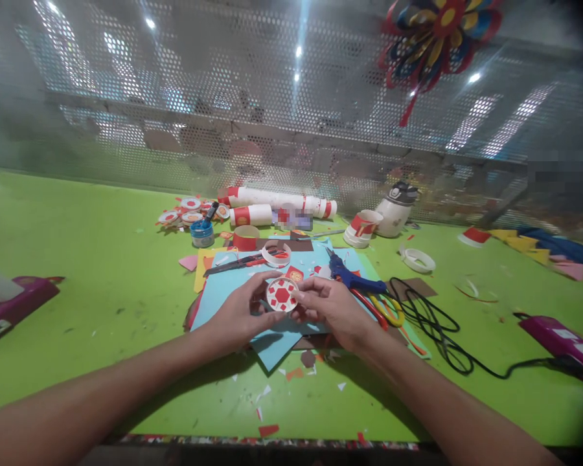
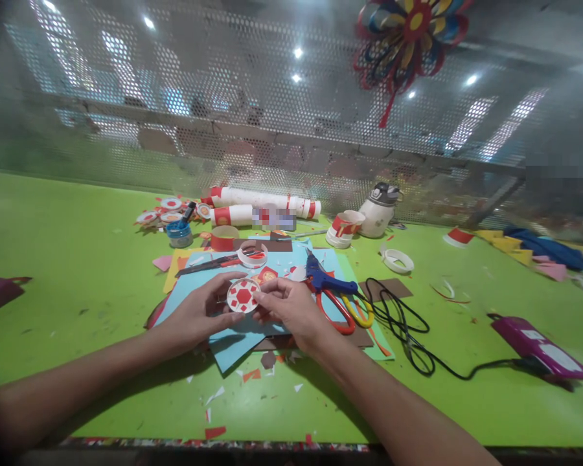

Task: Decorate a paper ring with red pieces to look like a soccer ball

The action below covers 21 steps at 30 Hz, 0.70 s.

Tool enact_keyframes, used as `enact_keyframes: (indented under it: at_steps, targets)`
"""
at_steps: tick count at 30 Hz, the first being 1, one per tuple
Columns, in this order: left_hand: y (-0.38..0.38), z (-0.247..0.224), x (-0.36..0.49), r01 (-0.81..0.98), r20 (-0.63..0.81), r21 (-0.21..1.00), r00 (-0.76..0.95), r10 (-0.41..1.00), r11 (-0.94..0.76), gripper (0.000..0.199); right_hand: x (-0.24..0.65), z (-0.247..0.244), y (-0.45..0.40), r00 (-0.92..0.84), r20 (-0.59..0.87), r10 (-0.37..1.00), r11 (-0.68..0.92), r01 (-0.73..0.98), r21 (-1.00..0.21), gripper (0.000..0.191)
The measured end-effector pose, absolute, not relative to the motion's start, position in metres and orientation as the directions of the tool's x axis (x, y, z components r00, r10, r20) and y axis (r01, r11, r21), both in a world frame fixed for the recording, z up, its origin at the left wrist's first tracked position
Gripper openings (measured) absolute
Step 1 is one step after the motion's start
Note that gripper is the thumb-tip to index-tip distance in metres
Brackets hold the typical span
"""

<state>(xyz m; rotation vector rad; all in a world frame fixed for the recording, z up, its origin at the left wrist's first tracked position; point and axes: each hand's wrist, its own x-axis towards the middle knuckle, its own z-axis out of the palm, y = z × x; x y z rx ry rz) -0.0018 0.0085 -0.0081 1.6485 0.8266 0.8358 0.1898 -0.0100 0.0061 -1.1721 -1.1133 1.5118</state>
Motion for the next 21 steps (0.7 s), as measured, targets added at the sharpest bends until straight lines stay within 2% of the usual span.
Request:
enact_keyframes:
  at_steps: [10,21]
  targets:
    - [0.014,-0.0152,-0.0018,0.155,0.151,0.956,0.464,0.873,-0.248,0.057,0.1917,0.0081,-0.0121,-0.172,-0.175,0.969,-0.198,-0.128,-0.972,0.039]
    - [0.0144,-0.0098,-0.0002,0.119,0.115,0.975,0.458,0.881,-0.189,0.062,0.1911,0.0077,-0.0102,-0.154,-0.137,0.978,-0.148,-0.062,-0.987,0.043]
